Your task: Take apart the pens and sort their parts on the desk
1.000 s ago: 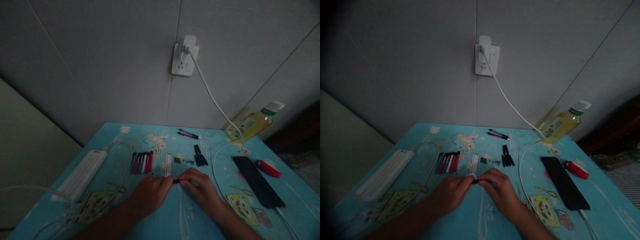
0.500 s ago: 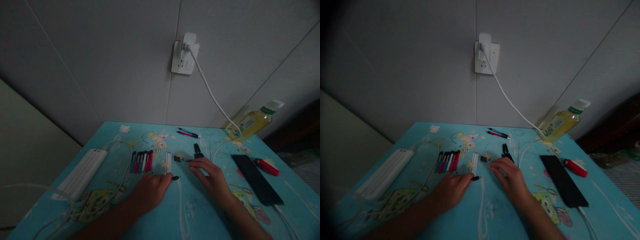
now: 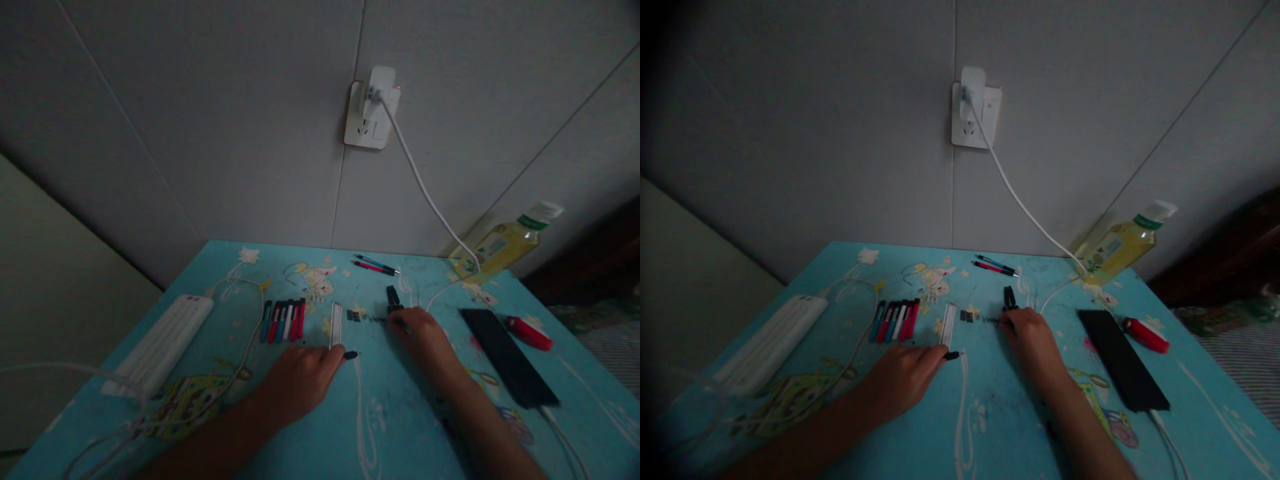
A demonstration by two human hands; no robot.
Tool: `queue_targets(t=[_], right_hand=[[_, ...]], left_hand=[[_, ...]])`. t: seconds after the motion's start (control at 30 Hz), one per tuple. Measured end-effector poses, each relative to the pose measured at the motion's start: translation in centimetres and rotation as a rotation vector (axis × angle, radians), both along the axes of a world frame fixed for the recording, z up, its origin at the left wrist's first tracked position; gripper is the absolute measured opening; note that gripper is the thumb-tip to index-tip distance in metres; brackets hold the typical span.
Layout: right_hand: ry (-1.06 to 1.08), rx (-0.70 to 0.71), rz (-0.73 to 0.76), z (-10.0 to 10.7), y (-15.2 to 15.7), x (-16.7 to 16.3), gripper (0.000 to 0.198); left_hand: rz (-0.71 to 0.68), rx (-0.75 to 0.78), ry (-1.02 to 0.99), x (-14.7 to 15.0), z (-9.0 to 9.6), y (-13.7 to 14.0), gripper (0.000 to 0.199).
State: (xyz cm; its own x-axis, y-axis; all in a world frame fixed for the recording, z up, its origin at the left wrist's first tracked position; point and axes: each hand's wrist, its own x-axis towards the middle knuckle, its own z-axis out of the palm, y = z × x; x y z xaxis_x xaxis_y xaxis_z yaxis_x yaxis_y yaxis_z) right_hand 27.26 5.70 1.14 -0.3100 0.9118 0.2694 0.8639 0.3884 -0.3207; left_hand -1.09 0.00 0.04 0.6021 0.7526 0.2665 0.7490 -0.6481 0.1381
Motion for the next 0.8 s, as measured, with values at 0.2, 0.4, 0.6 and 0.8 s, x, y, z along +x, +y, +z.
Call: queue_targets(t=[0.2, 0.4, 0.6, 0.8], right_hand=[[-0.033, 0.016, 0.028, -0.02, 0.18, -0.10, 0.013], [-0.043, 0.045, 0.060, -0.37, 0.17, -0.38, 0.015], [-0.022, 0.049, 0.035, 0.13, 0.04, -0.28, 0.014], [-0.012, 0.047, 0.013, 0.03, 0.10, 0.11, 0.016]], left_hand=[[0.003, 0.000, 0.020, -0.01, -0.15, -0.04, 0.018], [-0.002, -0.019, 0.030, 0.07, 0.30, -0.08, 0.016], [0.003, -0.036, 0.044, 0.10, 0.49, -0.08, 0.016], [-0.004, -0.047, 0.046, 0.11, 0.48, -0.04, 0.017]])
